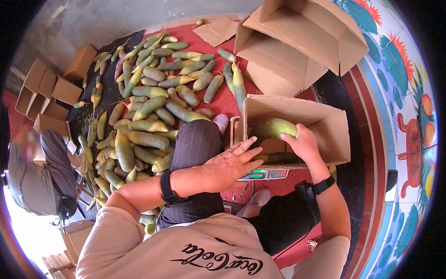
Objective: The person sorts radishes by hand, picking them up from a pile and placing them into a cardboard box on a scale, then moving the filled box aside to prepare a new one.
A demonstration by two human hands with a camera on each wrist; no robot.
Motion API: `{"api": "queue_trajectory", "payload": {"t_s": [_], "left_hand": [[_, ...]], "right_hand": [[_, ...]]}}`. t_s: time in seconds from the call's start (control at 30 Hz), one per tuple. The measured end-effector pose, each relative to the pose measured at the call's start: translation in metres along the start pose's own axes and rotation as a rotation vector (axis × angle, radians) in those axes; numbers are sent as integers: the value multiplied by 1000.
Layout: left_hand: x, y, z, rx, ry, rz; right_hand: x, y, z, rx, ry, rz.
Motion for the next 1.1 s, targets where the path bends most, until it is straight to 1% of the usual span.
{"api": "queue_trajectory", "payload": {"t_s": [0.03, 0.1, 0.13, 0.2, 0.23, 0.3, 0.33, 0.37, 0.43, 0.47, 0.53, 0.57, 0.6, 0.63, 0.67, 0.73, 0.77, 0.83, 0.87, 0.9, 0.93, 0.97, 1.0, 1.03, 1.1], "left_hand": [[0, 1, 0, 5, 0, 0], [0, 2, 1, 8, 0, -2], [0, 1, 0, 20, 8, -2], [-1, 2, 1, 31, 15, 1], [-1, 2, 1, 43, 22, 0], [0, 3, -1, 52, 33, 0], [0, 2, -1, 51, 26, 2], [0, 2, 0, 51, 16, 4], [1, 2, -1, 57, 13, 4], [0, 3, -1, 65, 8, 3], [0, 4, 0, 69, 15, -17], [0, 4, 0, 74, 27, -39], [2, 4, -2, 104, 81, -79], [2, 6, 0, 111, 72, -81], [1, 9, 2, 114, 38, -66], [1, 6, 2, 115, -8, -67], [0, 5, 3, 119, -23, -68], [0, 3, 1, 89, -10, -96], [-2, 2, 1, 19, 18, -196], [-5, -1, 2, 23, 7, -195], [-8, -10, 3, -76, 5, -312], [-12, -20, 3, -175, 3, -428], [-20, -38, 3, -204, -20, -519], [-30, -53, 5, -216, -46, -606], [-54, -85, 17, -76, -148, -731]], "right_hand": [[6, 9, -7, -1, -2, 2], [11, 31, -22, 180, 224, 251], [13, 32, -27, 178, 223, 253], [3, 32, -17, -75, 278, 554], [3, 31, -21, -75, 280, 556], [4, 23, -38, -201, 180, 467], [2, 24, -50, -289, 73, 411], [0, 25, -58, -289, 75, 410], [-1, 21, -76, -347, 126, 327], [-1, 15, -79, -346, 123, 327], [-4, 9, -75, -185, -20, 424], [-7, 5, -69, -183, -29, 424], [-11, -3, -60, -214, -43, 348], [-16, -11, -51, -244, -58, 273], [-22, -15, -44, -242, -71, 275], [-38, -37, -25, -26, -154, 10], [-48, -40, -17, -21, -168, 17], [-75, -58, -3, 43, -206, -221], [-88, -60, -1, 51, -214, -212], [-100, -66, -1, 14, -208, -295], [-113, -72, -3, -24, -200, -379], [-123, -75, -6, -18, -204, -373], [-134, -81, -13, -56, -206, -441], [-145, -84, -22, -95, -205, -510], [-165, -86, -52, -167, -157, -577]]}}
Point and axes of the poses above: each hand's wrist, its own x-axis towards the middle knuckle, its own y-axis out of the palm, z = x × y, the point moved 5 cm from there along x, towards the middle knuckle, and after that the axes turned 2 degrees about -z, right-handed, at the moved point
